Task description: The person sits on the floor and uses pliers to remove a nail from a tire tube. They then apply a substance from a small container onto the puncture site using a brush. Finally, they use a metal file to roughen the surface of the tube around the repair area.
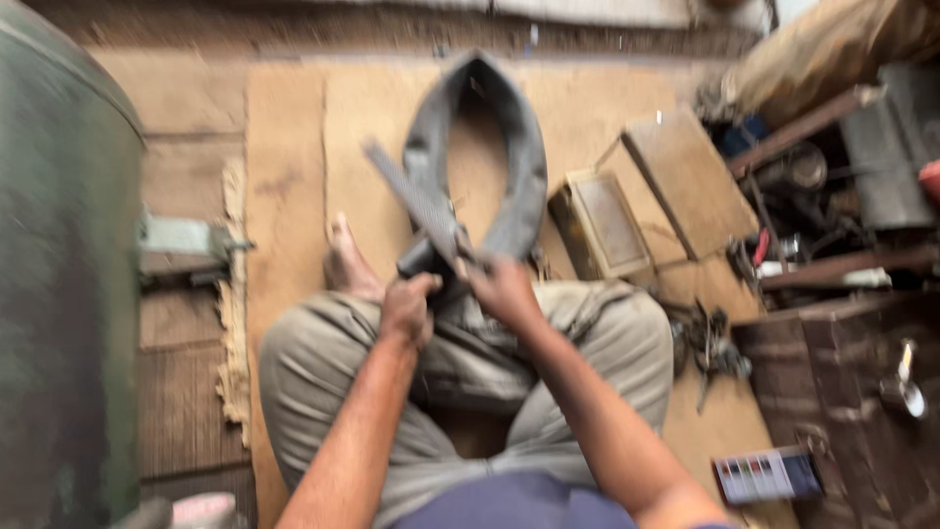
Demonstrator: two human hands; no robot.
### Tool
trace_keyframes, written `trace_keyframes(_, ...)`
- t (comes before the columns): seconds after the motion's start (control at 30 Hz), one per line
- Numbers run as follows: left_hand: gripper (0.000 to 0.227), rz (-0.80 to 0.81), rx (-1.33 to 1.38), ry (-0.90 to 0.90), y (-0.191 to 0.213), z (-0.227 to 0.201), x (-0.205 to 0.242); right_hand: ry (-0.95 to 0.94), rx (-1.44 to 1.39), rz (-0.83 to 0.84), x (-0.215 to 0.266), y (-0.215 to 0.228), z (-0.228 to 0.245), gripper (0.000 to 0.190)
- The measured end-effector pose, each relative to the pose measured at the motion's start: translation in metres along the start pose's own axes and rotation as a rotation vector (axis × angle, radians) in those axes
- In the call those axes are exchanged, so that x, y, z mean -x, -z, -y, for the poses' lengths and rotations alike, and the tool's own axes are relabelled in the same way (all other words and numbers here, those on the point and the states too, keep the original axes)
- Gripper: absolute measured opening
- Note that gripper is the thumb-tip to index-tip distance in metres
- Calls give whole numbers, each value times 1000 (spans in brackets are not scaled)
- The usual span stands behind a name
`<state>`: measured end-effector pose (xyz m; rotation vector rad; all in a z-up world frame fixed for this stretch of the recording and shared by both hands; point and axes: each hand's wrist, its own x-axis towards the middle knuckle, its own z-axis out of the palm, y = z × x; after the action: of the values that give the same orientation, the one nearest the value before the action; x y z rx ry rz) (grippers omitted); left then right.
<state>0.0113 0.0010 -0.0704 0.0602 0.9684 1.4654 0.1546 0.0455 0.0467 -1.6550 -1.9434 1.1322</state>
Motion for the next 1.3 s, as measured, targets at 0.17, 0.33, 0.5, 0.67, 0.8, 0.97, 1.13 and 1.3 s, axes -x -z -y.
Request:
trace_keyframes(0.17, 49, 28, 113, -57, -20, -23, 25, 111, -147, 6, 1, 36, -25, 53)
trace_keyframes(0.33, 42, -10, 152, 19, -24, -23, 20, -497, -106, 237, 96, 89, -56, 56)
trace_keyframes(0.5, 42, -14, 124, 43, -18, -14, 16, 257, -54, 72, 61, 33, -16, 53)
trace_keyframes(0.67, 42, 49, 121, 24, -22, -20, 22, -233, -54, 63, -2, 12, 28, 52)
trace_keyframes(0.8, 43, 21, 148, -15, -17, -23, 19, 232, -122, 12, 21, 50, -22, 52)
trace_keyframes(0.97, 34, -42, 174, 39, -15, -14, 8, -275, -140, 189, 98, 78, -62, 53)
trace_keyframes(1.13, 29, -12, 175, 93, -10, -18, 8, 41, 16, 57, 42, 14, -20, 53)
trace_keyframes(1.3, 47, 94, 114, 6, -25, -29, 25, 51, -244, -5, -9, 12, 6, 54)
